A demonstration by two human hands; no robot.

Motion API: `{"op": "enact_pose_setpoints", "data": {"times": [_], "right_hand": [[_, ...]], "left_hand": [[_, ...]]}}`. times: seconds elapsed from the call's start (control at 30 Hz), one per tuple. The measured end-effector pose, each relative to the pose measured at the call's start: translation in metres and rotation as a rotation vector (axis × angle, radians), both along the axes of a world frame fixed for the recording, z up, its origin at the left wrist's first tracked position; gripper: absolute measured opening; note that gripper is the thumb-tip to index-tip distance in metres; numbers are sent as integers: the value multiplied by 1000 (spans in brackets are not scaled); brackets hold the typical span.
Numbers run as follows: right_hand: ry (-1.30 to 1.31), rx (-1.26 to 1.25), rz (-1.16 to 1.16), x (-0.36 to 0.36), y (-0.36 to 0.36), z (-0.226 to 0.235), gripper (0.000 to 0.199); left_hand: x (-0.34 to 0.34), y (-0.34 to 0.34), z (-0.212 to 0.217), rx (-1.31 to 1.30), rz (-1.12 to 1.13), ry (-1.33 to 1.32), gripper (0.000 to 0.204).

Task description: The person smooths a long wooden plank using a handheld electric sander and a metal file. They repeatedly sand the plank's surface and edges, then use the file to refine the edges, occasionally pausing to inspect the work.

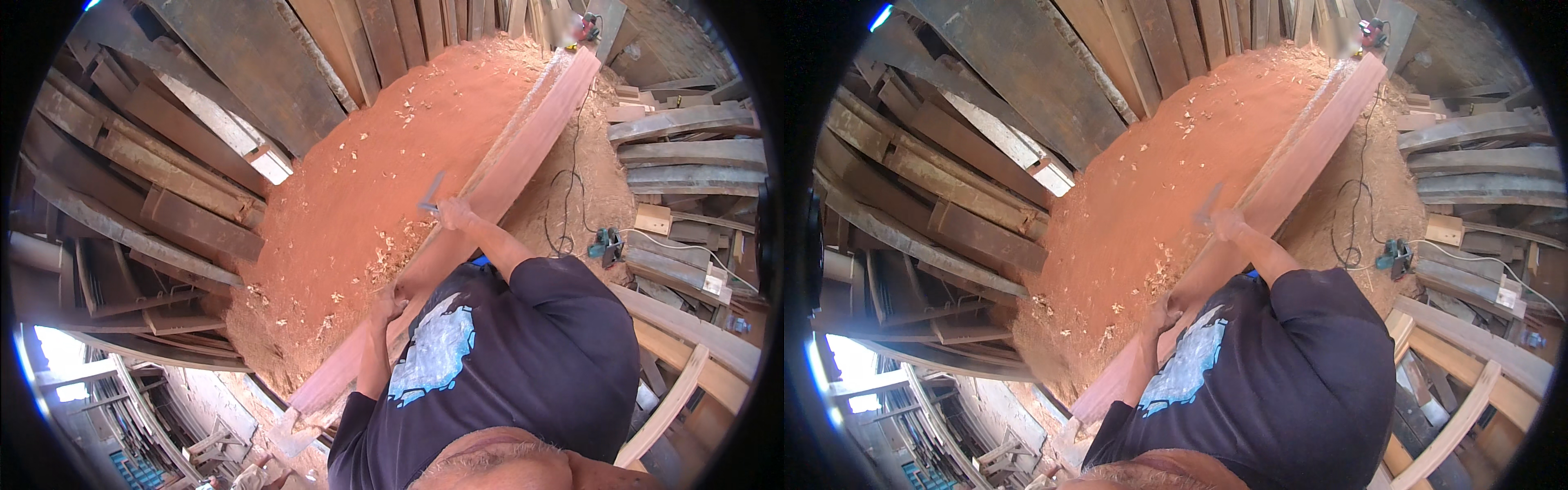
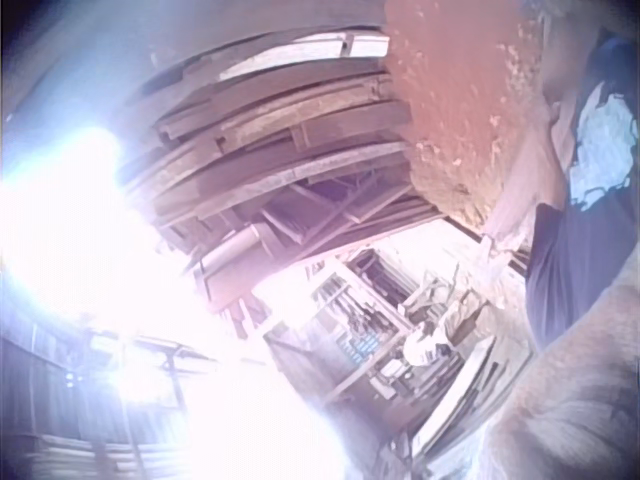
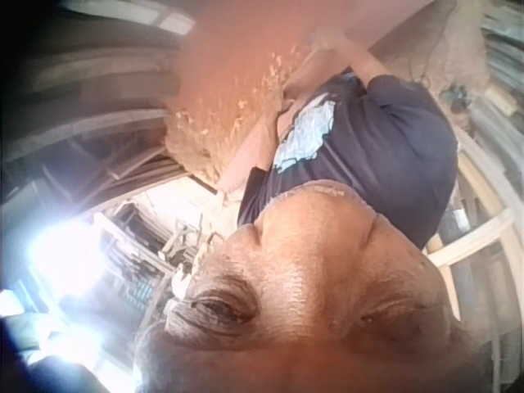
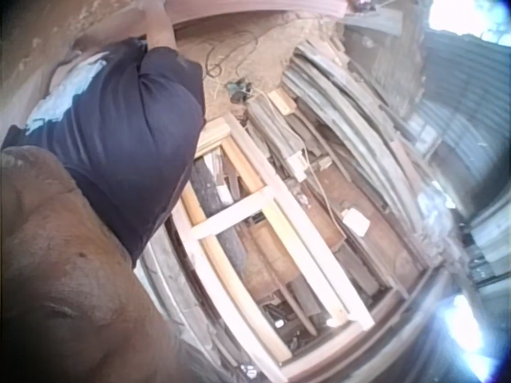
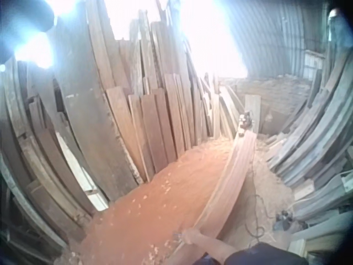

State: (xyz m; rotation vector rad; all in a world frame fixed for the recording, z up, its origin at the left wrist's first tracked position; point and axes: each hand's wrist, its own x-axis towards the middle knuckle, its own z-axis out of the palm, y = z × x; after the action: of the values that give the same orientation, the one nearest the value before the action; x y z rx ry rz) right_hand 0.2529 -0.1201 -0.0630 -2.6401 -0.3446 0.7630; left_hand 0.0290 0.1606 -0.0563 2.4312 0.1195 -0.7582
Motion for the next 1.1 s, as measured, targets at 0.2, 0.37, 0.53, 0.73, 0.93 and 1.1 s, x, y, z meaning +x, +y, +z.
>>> {"op": "enact_pose_setpoints", "data": {"times": [0.2, 0.37, 0.53, 0.73, 0.93, 1.1], "right_hand": [[-100, 222, -99, -16, -6, 6, 35], [-98, 353, -239, -25, -22, 30, 35], [-236, 308, -492, -33, -59, 35, 38], [-437, 390, -419, -20, -84, 50, 40], [-177, 430, -288, 5, -100, 53, 39], [-164, 481, -104, 40, -139, 70, 40]], "left_hand": [[1, 9, 2, 110, -11, -111, 79], [1, 22, -22, 100, -32, -102, 82], [34, -1, 4, 104, 129, 105, 87], [61, -33, -5, 26, 72, -12, 91], [65, -141, -18, 269, -173, -315, 94], [69, -196, -70, 786, -154, -409, 99]]}}
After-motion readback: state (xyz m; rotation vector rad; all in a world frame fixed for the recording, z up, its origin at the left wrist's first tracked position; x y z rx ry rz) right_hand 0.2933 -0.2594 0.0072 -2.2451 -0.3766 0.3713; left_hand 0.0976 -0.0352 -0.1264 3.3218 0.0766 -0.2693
